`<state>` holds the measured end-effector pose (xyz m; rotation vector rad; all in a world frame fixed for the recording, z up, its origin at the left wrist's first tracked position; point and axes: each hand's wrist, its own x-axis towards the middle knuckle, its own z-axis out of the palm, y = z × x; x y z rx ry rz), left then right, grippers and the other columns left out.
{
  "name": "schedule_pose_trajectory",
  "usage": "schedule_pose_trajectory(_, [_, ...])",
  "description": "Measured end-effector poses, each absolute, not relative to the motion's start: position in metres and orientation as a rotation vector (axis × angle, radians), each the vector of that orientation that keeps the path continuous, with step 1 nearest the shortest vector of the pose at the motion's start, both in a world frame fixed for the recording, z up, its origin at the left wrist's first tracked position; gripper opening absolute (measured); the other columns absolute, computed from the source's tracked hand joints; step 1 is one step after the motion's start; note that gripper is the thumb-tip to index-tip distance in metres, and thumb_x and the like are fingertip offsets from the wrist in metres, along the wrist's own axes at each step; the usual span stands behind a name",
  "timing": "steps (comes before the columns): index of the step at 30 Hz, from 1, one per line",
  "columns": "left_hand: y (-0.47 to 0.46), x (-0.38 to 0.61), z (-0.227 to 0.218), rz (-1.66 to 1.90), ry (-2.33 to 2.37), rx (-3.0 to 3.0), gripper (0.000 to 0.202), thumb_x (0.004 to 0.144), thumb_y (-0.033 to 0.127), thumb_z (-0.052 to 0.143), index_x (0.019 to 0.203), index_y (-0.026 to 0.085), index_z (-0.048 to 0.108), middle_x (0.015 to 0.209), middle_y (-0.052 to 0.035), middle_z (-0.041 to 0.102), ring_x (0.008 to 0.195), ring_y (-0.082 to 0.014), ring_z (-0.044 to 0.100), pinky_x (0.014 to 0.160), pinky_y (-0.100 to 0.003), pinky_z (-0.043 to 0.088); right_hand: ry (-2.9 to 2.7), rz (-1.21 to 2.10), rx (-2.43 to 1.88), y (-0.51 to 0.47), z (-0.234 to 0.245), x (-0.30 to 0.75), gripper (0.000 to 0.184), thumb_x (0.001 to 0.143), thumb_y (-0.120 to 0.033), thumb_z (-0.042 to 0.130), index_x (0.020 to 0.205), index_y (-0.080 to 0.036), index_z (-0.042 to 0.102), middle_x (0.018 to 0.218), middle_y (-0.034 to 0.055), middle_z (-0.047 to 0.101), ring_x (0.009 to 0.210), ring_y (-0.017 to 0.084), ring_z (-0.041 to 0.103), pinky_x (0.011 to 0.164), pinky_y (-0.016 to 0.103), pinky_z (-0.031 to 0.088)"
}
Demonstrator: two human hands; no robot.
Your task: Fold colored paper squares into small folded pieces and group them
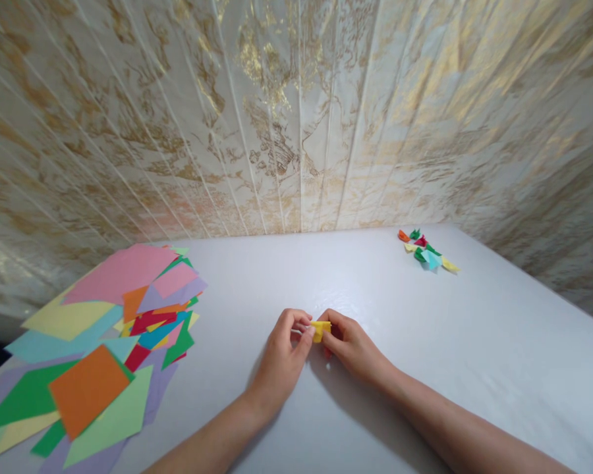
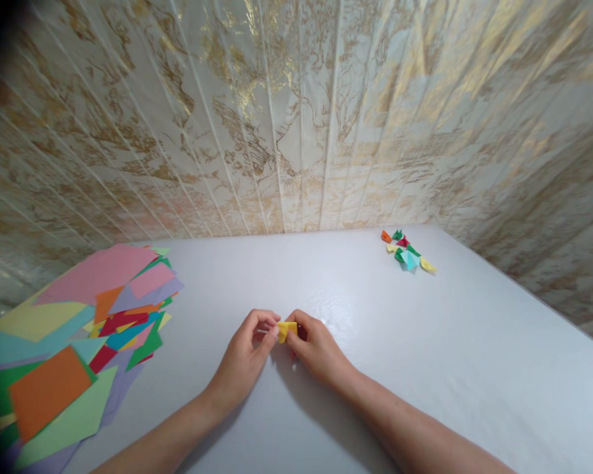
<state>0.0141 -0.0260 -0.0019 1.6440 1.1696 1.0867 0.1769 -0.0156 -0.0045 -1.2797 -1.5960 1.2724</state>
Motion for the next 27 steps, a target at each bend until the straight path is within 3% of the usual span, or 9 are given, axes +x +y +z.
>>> schedule_pose_trajectory(9, [-0.017, 0.012, -0.004, 0.972, 1.172, 1.448, 0.015, 0.087, 0.032, 0.055, 0.08, 0.02, 0.055, 0.076, 0.002, 0.06, 0.072, -0.0141, 0.058, 0.071, -0.026, 0.047, -1.626, 1.251, -1.295, -0.016, -0.006, 0.18, 0.008, 0.082, -0.021, 0.053, 0.074, -0.019, 0.053, 0.058, -0.0064, 0.05, 0.054, 0.01, 0.045, 0.052, 0.022, 0.032])
schedule_pose_trajectory(16, [-0.011, 0.012, -0.009, 1.068, 1.212, 1.218, 0.027, 0.081, 0.045, 0.061, 0.081, 0.02, 0.052, 0.072, 0.0019, 0.06, 0.064, -0.0136, 0.06, 0.062, -0.026, 0.049, -1.536, 1.412, -1.198, -0.015, -0.001, 0.179, 0.021, 0.088, -0.037, 0.054, 0.094, -0.017, 0.058, 0.063, -0.0036, 0.057, 0.055, 0.012, 0.054, 0.057, 0.024, 0.044])
schedule_pose_trajectory(20, [-0.011, 0.013, -0.011, 1.052, 1.182, 1.221, 0.029, 0.079, 0.045, 0.065, 0.078, 0.02, 0.051, 0.07, 0.0028, 0.059, 0.063, -0.0132, 0.059, 0.061, -0.025, 0.048, -1.498, 1.375, -1.251, -0.014, -0.003, 0.175, 0.022, 0.084, -0.039, 0.06, 0.082, -0.02, 0.051, 0.064, -0.0051, 0.054, 0.051, 0.01, 0.05, 0.051, 0.023, 0.04])
schedule_pose_trajectory(27, [-0.011, 0.013, -0.008, 0.906, 1.15, 1.309, 0.024, 0.081, 0.041, 0.063, 0.077, 0.02, 0.054, 0.064, 0.0028, 0.059, 0.057, -0.012, 0.053, 0.054, -0.022, 0.042, -1.561, 1.345, -1.229, -0.015, -0.004, 0.177, 0.028, 0.091, -0.042, 0.049, 0.075, -0.019, 0.052, 0.058, -0.0045, 0.053, 0.052, 0.01, 0.047, 0.054, 0.025, 0.037])
